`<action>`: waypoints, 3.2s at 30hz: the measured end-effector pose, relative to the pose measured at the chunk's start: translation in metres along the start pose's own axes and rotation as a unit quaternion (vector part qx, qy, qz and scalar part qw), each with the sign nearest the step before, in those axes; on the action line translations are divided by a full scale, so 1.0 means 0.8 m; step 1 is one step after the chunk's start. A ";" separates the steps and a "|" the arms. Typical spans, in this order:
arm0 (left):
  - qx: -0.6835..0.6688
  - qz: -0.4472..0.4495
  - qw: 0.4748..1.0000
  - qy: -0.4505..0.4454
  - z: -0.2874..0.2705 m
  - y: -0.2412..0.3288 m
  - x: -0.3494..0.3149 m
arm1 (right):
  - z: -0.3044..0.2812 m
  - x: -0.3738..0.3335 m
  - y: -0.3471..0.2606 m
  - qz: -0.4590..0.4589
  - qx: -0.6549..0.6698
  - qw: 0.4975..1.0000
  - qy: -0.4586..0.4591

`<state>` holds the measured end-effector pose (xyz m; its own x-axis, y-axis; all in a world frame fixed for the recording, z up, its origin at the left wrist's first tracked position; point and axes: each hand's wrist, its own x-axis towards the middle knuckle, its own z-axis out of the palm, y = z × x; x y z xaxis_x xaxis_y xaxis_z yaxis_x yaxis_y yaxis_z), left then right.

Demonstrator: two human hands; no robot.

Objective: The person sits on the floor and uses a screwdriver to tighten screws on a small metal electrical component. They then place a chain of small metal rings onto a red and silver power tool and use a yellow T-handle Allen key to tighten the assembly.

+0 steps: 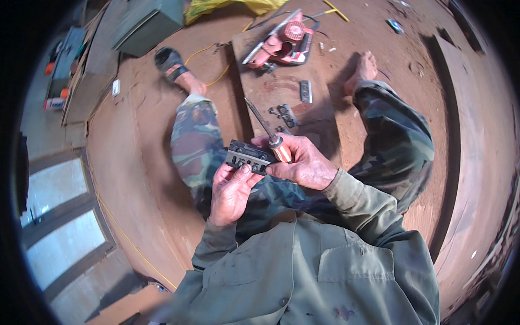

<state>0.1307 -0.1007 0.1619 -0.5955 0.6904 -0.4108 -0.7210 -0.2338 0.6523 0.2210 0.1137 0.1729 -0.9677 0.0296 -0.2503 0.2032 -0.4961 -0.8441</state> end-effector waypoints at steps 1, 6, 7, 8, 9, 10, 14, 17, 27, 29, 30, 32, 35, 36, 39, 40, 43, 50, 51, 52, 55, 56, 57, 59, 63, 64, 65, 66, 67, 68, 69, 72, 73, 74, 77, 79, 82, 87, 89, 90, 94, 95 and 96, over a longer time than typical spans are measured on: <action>0.008 0.017 1.000 0.011 -0.002 0.005 -0.008 | 0.009 0.008 -0.003 -0.029 -0.060 0.998 -0.009; 0.003 0.100 0.990 0.103 -0.023 0.018 -0.048 | 0.041 0.028 -0.041 -0.022 -0.347 0.938 -0.011; -0.001 0.123 0.986 0.112 -0.029 0.018 -0.057 | 0.043 0.027 -0.055 -0.046 -0.450 0.892 -0.010; -0.005 0.141 0.982 0.125 -0.034 0.015 -0.064 | 0.048 0.025 -0.066 -0.041 -0.453 0.891 -0.009; -0.008 0.156 0.978 0.140 -0.038 0.011 -0.070 | 0.052 0.019 -0.078 -0.028 -0.450 0.892 -0.025; -0.004 0.168 0.974 0.150 -0.043 0.008 -0.076 | 0.055 0.013 -0.090 -0.060 -0.458 0.885 -0.060; -0.044 0.177 0.967 0.177 -0.053 -0.010 -0.087 | 0.071 -0.017 -0.117 0.023 -0.420 0.894 -0.154; -0.061 0.186 0.966 0.171 -0.056 -0.023 -0.086 | 0.083 -0.036 -0.114 0.027 -0.473 0.867 -0.152; -0.010 0.214 0.965 0.153 -0.060 -0.037 -0.077 | 0.090 -0.047 -0.093 0.097 -0.422 0.887 -0.160; -0.011 0.211 0.965 0.155 -0.061 -0.036 -0.077 | 0.092 -0.047 -0.090 0.081 -0.404 0.898 -0.152; -0.011 0.213 0.965 0.153 -0.061 -0.036 -0.077 | 0.092 -0.046 -0.089 0.073 -0.394 0.904 -0.148; -0.011 0.213 0.965 0.150 -0.061 -0.035 -0.075 | 0.093 -0.047 -0.089 0.069 -0.381 0.911 -0.145; -0.003 0.210 0.965 0.154 -0.061 -0.036 -0.073 | 0.093 -0.047 -0.093 0.093 -0.378 0.910 -0.142; -0.001 0.213 0.965 0.151 -0.060 -0.037 -0.073 | 0.092 -0.047 -0.095 0.106 -0.380 0.908 -0.141; 0.007 0.213 0.965 0.152 -0.059 -0.036 -0.072 | 0.089 -0.046 -0.097 0.104 -0.376 0.908 -0.154; 0.008 0.212 0.965 0.153 -0.058 -0.036 -0.072 | 0.088 -0.045 -0.096 0.128 -0.378 0.905 -0.150; -0.022 0.204 0.966 0.159 -0.051 -0.033 -0.071 | 0.089 -0.044 -0.093 0.124 -0.372 0.908 -0.150; 0.025 0.211 0.962 0.171 -0.035 -0.029 -0.059 | 0.087 -0.041 -0.123 0.259 -0.292 0.917 -0.078; 0.037 0.215 0.961 0.171 -0.035 -0.029 -0.058 | 0.087 -0.039 -0.129 0.303 -0.253 0.916 -0.071; 0.048 0.216 0.960 0.171 -0.035 -0.029 -0.058 | 0.089 -0.036 -0.134 0.295 -0.261 0.916 -0.072; 0.074 0.228 0.954 0.178 -0.035 -0.036 -0.057 | 0.095 -0.038 -0.149 0.338 -0.176 0.923 -0.050; 0.083 0.236 0.951 0.182 -0.034 -0.039 -0.055 | 0.099 -0.041 -0.153 0.349 -0.130 0.928 -0.020; 0.085 0.238 0.949 0.188 -0.033 -0.041 -0.054 | 0.101 -0.040 -0.155 0.363 -0.093 0.927 -0.012; 0.087 0.235 0.947 0.202 -0.031 -0.044 -0.051 | 0.105 -0.038 -0.157 0.396 -0.023 0.918 0.014; 0.060 0.197 0.952 0.226 -0.030 -0.035 -0.055 | 0.117 -0.021 -0.156 0.465 -0.039 0.884 -0.002; 0.053 0.200 0.953 0.220 -0.030 -0.032 -0.058 | 0.123 -0.017 -0.155 0.463 -0.065 0.884 0.005; 0.047 0.193 0.955 0.221 -0.029 -0.028 -0.061 | 0.128 -0.010 -0.155 0.462 -0.093 0.882 0.004; 0.040 0.186 0.956 0.224 -0.029 -0.025 -0.065 | 0.132 -0.004 -0.157 0.470 -0.115 0.875 0.007; 0.045 0.184 0.956 0.225 -0.029 -0.023 -0.067 | 0.136 0.003 -0.159 0.476 -0.137 0.868 0.008; 0.049 0.185 0.955 0.227 -0.029 -0.023 -0.066 | 0.142 0.006 -0.160 0.473 -0.152 0.868 0.004; 0.055 0.180 0.954 0.232 -0.029 -0.023 -0.065 | 0.147 0.009 -0.160 0.470 -0.165 0.867 0.002; 0.048 0.182 0.953 0.238 -0.032 -0.025 -0.064 | 0.153 0.013 -0.159 0.464 -0.203 0.862 0.003; 0.043 0.188 0.952 0.236 -0.034 -0.025 -0.064 | 0.153 0.013 -0.157 0.459 -0.216 0.862 0.002; 0.040 0.192 0.951 0.237 -0.036 -0.026 -0.064 | 0.155 0.011 -0.153 0.429 -0.240 0.871 -0.009; 0.051 0.186 0.951 0.244 -0.038 -0.026 -0.068 | 0.157 0.004 -0.139 0.334 -0.310 0.889 -0.042; 0.059 0.185 0.949 0.250 -0.039 -0.026 -0.068 | 0.156 0.000 -0.133 0.284 -0.363 0.885 -0.069; 0.063 0.190 0.946 0.257 -0.039 -0.027 -0.068 | 0.157 -0.009 -0.123 0.202 -0.440 0.870 -0.095; 0.091 0.190 0.943 0.259 -0.037 -0.025 -0.065 | 0.153 -0.024 -0.115 0.025 -0.713 0.681 -0.166; 0.090 0.205 0.941 0.252 -0.034 -0.022 -0.063 | 0.154 -0.027 -0.117 -0.062 -0.804 0.565 -0.174; 0.091 0.210 0.941 0.251 -0.031 -0.021 -0.062 | 0.155 -0.026 -0.117 -0.138 -0.821 0.530 -0.161; 0.084 0.208 0.948 0.226 -0.025 -0.016 -0.057 | 0.163 -0.029 -0.128 -0.205 -0.852 0.463 -0.137; 0.076 0.203 0.950 0.225 -0.024 -0.016 -0.056 | 0.163 -0.031 -0.132 -0.190 -0.853 0.468 -0.132; 0.068 0.205 0.951 0.222 -0.025 -0.016 -0.056 | 0.164 -0.037 -0.140 -0.158 -0.845 0.496 -0.123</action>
<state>0.1592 -0.1420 0.1593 -0.9294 0.1965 -0.3124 -0.3611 -0.3091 0.8798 0.2075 0.0542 0.3370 -0.9375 -0.3365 -0.0888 -0.3314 0.9411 -0.0671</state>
